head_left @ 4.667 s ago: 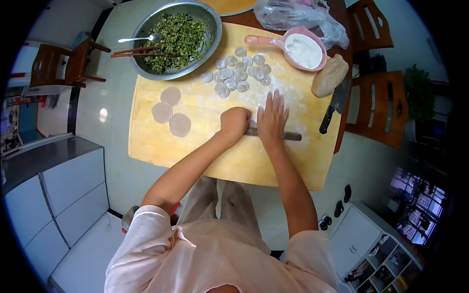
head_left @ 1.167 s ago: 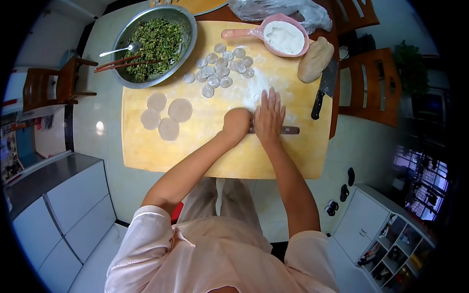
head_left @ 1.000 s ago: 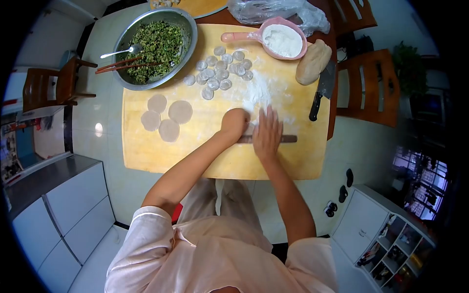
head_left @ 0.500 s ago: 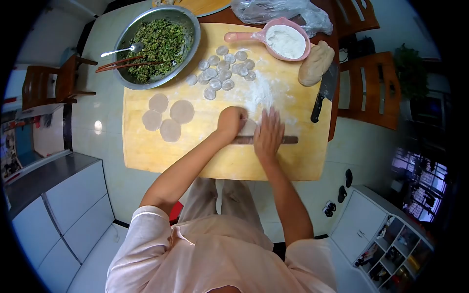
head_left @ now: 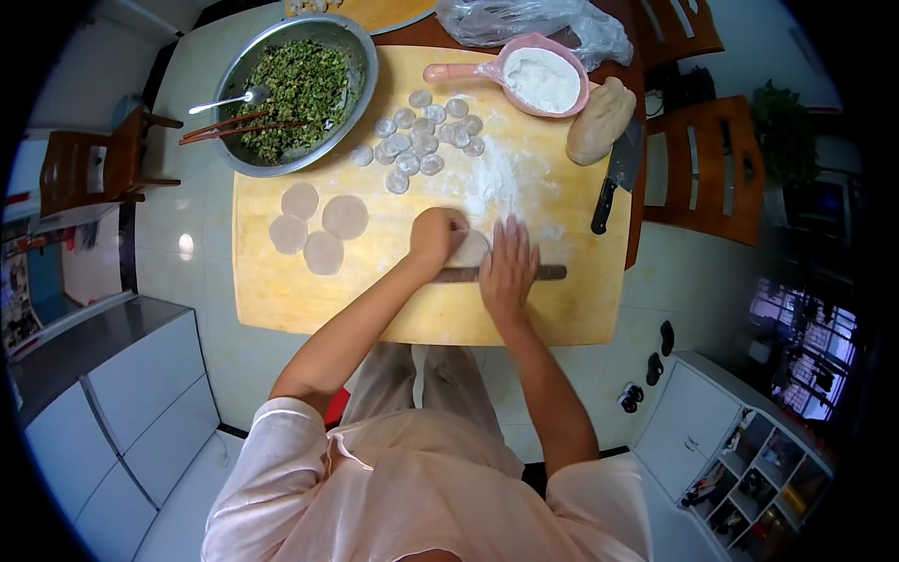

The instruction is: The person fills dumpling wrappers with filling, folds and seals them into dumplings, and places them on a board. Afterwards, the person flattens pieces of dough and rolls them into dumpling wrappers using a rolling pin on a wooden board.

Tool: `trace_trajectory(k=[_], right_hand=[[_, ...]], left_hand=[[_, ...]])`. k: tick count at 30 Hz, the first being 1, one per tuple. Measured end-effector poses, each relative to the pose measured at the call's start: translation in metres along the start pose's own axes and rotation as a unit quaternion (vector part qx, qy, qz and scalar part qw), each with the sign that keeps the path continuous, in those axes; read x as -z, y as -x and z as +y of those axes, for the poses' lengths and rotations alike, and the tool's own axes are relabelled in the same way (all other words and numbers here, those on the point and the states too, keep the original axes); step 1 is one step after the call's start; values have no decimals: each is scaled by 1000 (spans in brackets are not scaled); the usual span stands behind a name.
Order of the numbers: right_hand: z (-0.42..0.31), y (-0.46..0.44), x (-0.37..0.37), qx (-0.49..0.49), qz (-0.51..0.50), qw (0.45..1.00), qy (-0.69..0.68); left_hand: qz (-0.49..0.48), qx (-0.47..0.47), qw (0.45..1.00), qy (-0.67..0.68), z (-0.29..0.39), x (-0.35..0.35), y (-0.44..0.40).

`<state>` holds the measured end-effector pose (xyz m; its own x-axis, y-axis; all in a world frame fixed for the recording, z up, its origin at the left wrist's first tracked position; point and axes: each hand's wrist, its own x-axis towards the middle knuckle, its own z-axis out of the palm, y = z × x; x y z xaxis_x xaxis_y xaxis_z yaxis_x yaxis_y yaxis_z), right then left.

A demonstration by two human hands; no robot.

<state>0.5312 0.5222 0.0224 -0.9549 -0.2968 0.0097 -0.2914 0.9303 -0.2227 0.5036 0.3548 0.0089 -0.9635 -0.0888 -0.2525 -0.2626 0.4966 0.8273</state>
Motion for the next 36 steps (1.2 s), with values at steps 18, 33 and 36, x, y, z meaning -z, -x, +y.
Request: trace_trajectory(k=[18,33,36], right_hand=[[-3,9,6,16,3,1000,26],[-5,8,4,20,12,999,39],[-9,-54,-1,8,31,999,29]], left_hand=[[-46,99,980,169,-36,-1,7],[-61,99,988,104,-32,7,7],[-57,18,998,3,-3,14,14]])
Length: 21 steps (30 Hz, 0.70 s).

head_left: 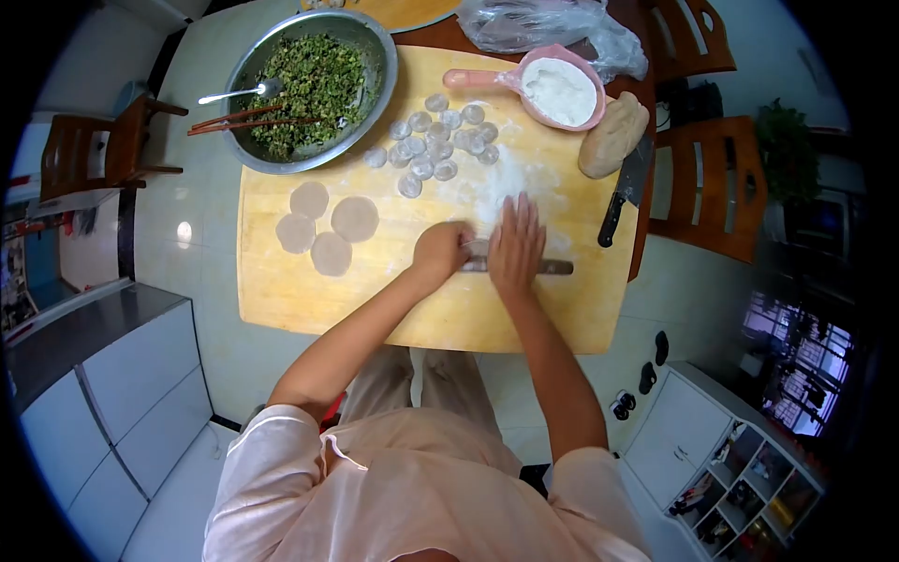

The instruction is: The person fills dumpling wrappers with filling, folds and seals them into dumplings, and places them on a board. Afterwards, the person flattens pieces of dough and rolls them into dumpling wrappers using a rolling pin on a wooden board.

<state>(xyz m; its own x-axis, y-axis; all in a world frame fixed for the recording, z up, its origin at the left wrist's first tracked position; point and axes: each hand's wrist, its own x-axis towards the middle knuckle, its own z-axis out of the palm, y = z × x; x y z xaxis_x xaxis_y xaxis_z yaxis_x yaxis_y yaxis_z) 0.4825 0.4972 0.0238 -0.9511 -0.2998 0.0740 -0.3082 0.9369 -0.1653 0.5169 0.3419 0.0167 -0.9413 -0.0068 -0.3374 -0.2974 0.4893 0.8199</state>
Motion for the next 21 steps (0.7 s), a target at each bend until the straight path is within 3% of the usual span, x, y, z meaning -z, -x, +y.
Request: trace_trajectory(k=[3,7,10,11,14,15,18,21], right_hand=[[1,-37,-10,-18,25,999,-16],[5,5,-8,-5,4,1000,-25],[4,70,12,14,-31,999,-16],[3,70,11,10,-29,1000,-5],[0,21,7,9,-26,1000,-3],[0,4,-1,-1,-13,1000,0],[0,-42,-10,-23,13,999,-20],[-1,-34,-8,-25,12,999,-24]], left_hand=[[40,-36,984,-167,21,-7,-20],[44,-12,989,-142,11,0,-22],[84,57,992,74,-23,-6,-14],[46,76,989,115,-44,-11,-16],[-15,40,997,70,-20,-1,-2],[34,-1,999,-17,0,1,-1],[39,-47,979,-197,19,-6,-19],[31,-26,979,-198,23,2,-22]])
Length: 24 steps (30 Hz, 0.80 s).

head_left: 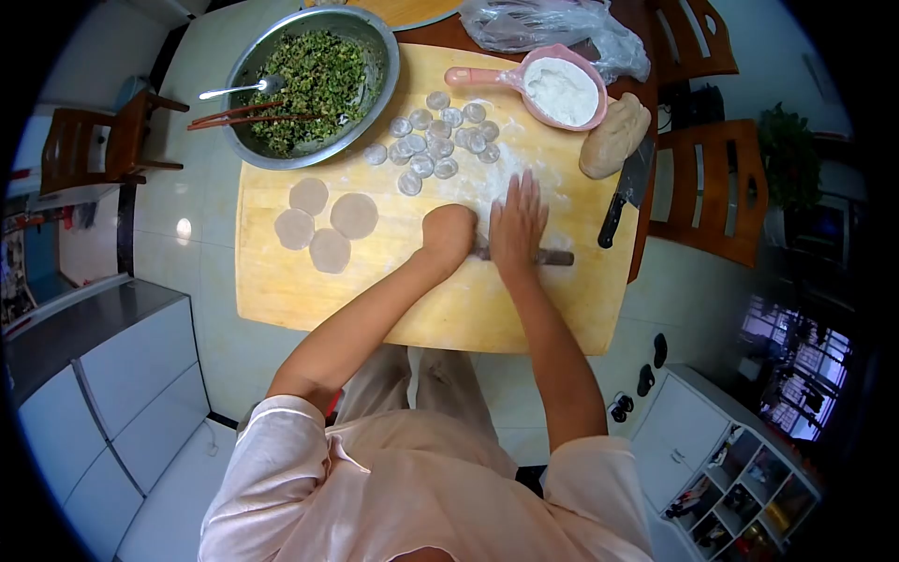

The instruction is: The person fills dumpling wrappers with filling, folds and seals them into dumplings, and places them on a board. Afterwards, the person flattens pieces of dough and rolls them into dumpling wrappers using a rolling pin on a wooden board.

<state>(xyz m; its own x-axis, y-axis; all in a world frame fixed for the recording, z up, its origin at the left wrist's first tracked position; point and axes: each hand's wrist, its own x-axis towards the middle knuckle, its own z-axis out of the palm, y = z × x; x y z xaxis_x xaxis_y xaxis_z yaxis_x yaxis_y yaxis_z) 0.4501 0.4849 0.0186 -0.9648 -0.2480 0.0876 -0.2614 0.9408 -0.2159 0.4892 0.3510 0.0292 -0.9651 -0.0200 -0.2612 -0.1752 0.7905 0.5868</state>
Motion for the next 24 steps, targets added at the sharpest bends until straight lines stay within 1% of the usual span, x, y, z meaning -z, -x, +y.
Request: trace_trajectory(k=[1,3,4,6,7,8,9,10,11,12,14,15,16,19,20,23,24], right_hand=[[2,19,3,9,-11,1000,3],[7,78,13,30,-34,999,13],[8,88,18,34,-41,998,14],[8,99,23,41,-55,998,13],[6,88,24,44,-48,998,16],[4,68,21,46,-41,998,18],[2,47,17,48,-36,998,21],[1,30,10,43,-9,999,20],[-1,13,6,36,-10,999,18],[-3,-3,5,27,-10,999,16],[-2,-12,2,20,-17,1000,16],[0,-1,0,22,-21,999,13],[2,20,2,24,-25,999,10],[10,97,22,55,-55,997,2],[11,108,29,67,-54,996,4],[9,84,15,69,-27,997,23],[6,62,13,69,-27,997,22]], left_hand=[[-4,8,1000,9,-4,2,1],[38,54,987,144,-22,-8,9],[41,93,967,232,-35,-14,12],[-24,120,941,315,-61,-27,16],[-57,132,924,355,-61,-22,17],[-56,118,941,313,-57,-20,21],[-26,76,968,237,-45,-11,20],[4,35,987,159,-32,-5,20],[33,-7,996,79,-21,1,20],[-23,4,1000,10,-12,8,12],[-20,22,1000,-5,-9,3,2],[-18,31,999,-12,-9,1,0],[5,13,1000,-14,-12,2,2],[37,46,991,119,-30,-5,9],[65,74,973,207,-38,-12,13],[-52,106,911,396,-66,-34,18],[-43,66,932,353,-56,-27,23]])
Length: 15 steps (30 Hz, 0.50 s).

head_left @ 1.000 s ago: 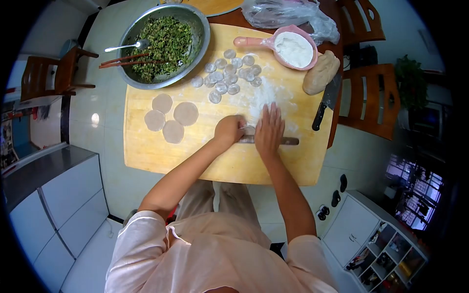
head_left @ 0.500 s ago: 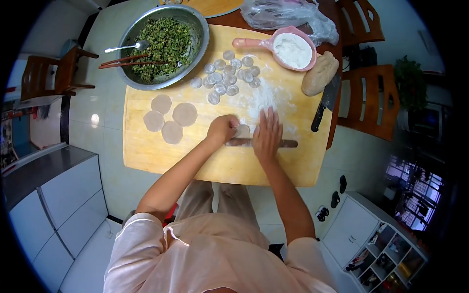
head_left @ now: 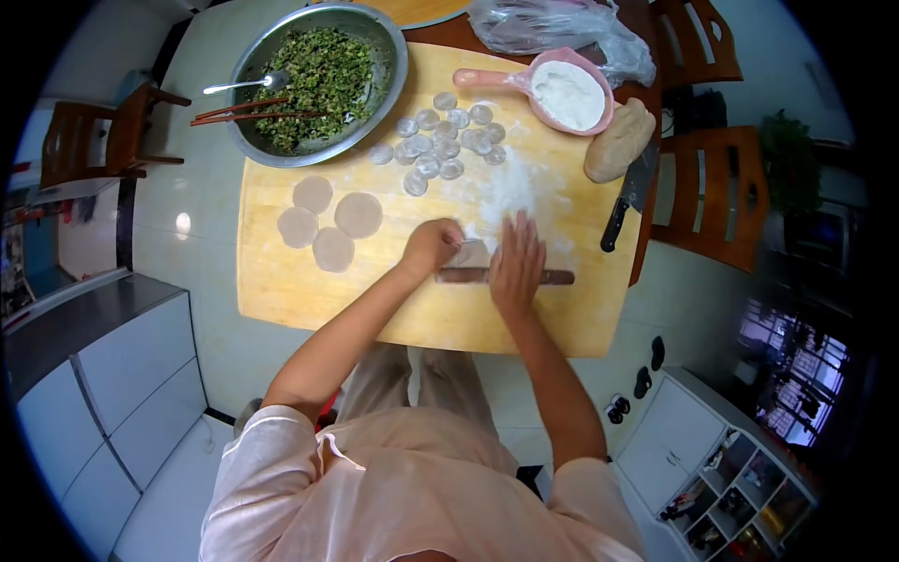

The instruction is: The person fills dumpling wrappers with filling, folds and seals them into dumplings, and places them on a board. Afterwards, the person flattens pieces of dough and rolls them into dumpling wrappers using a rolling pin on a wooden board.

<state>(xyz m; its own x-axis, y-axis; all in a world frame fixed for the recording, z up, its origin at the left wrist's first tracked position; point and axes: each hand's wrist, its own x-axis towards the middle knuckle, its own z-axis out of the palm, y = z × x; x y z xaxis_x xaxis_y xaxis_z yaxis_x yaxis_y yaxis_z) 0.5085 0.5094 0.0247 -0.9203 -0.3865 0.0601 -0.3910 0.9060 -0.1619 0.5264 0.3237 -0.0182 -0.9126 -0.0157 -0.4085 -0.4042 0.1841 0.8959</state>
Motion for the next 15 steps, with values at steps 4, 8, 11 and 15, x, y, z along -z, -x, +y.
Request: trace_trajectory(k=[4,8,11,15], right_hand=[[1,-66,-10,-42,17,999,-10],[2,-40,-10,-26,13,1000,-9],[0,38,7,-4,-17,1000,-21],[0,25,5,-9,-24,999,-35]], left_hand=[[54,-62,948,-308,53,-14,-2],[35,-54,922,-382,60,-8,-14],[81,-36,973,-213,39,-5,-8],[-26,63,997,38,-16,-6,-11]])
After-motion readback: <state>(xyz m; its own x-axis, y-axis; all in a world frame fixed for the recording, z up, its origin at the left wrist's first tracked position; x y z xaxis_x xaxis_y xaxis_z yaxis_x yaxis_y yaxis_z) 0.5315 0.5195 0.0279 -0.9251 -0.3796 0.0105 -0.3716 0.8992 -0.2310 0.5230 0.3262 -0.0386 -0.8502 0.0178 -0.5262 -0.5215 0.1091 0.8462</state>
